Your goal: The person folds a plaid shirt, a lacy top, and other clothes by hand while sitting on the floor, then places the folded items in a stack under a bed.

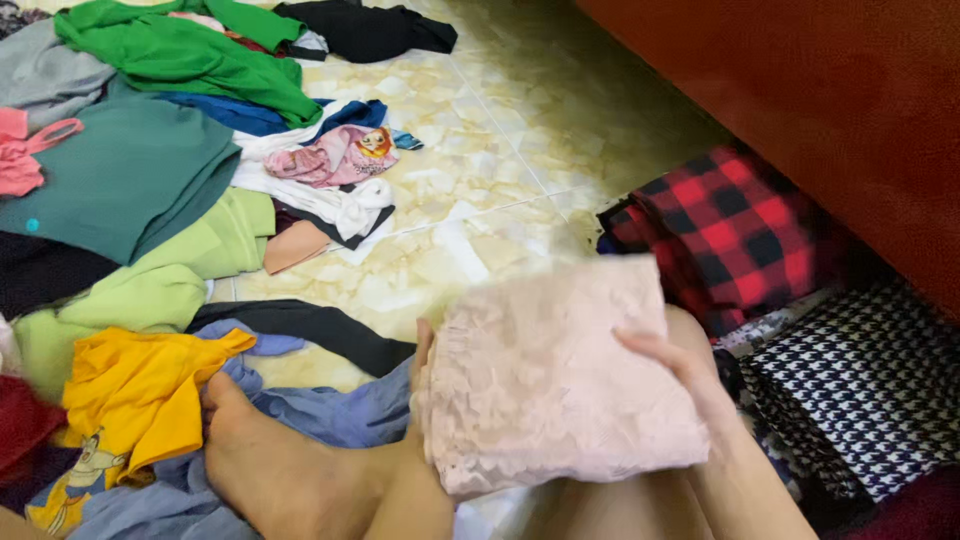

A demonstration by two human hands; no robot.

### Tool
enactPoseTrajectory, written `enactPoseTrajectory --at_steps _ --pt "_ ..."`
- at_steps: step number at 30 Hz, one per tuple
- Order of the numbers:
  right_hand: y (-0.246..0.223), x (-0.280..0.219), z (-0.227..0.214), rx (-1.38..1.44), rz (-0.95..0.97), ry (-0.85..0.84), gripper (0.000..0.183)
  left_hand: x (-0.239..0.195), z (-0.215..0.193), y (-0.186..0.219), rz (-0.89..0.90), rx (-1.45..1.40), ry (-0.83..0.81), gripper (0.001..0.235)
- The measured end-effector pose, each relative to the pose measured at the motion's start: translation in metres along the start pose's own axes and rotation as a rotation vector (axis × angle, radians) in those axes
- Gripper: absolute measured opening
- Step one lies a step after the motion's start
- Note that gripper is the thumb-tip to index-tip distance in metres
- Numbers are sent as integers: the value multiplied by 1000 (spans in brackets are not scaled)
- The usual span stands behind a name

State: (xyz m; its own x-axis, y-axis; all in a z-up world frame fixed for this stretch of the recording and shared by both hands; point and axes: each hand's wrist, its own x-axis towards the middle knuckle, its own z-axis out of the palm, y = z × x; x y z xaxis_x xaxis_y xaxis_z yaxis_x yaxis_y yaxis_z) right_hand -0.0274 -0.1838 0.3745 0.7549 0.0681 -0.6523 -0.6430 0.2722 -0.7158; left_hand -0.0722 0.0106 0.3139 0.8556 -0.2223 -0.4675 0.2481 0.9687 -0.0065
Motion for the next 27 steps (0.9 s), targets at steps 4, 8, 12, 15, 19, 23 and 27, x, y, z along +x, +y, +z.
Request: enactPoseTrajectory --at_steps 4,8,12,15,19,23,27 --pt "3 -10 -13 103 285 17 47 22 -3 17 -57 272 58 83" --pt "-6 -18 -31 213 193 61 47 40 8 23 -18 462 125 65" --pt "-14 -40 -56 331 136 136 51 59 43 -1 -42 422 -91 71" --pt "-16 -44 -95 375 -97 257 54 77 76 -40 -344 486 -383 97" --pt "3 -16 -175 520 -522 277 49 100 105 -99 -403 453 -339 77" --pt "20 -11 -219 746 -638 229 54 101 116 -162 -320 718 -563 68" --pt "14 -10 -250 844 -706 229 55 120 104 -218 -286 940 -373 66"
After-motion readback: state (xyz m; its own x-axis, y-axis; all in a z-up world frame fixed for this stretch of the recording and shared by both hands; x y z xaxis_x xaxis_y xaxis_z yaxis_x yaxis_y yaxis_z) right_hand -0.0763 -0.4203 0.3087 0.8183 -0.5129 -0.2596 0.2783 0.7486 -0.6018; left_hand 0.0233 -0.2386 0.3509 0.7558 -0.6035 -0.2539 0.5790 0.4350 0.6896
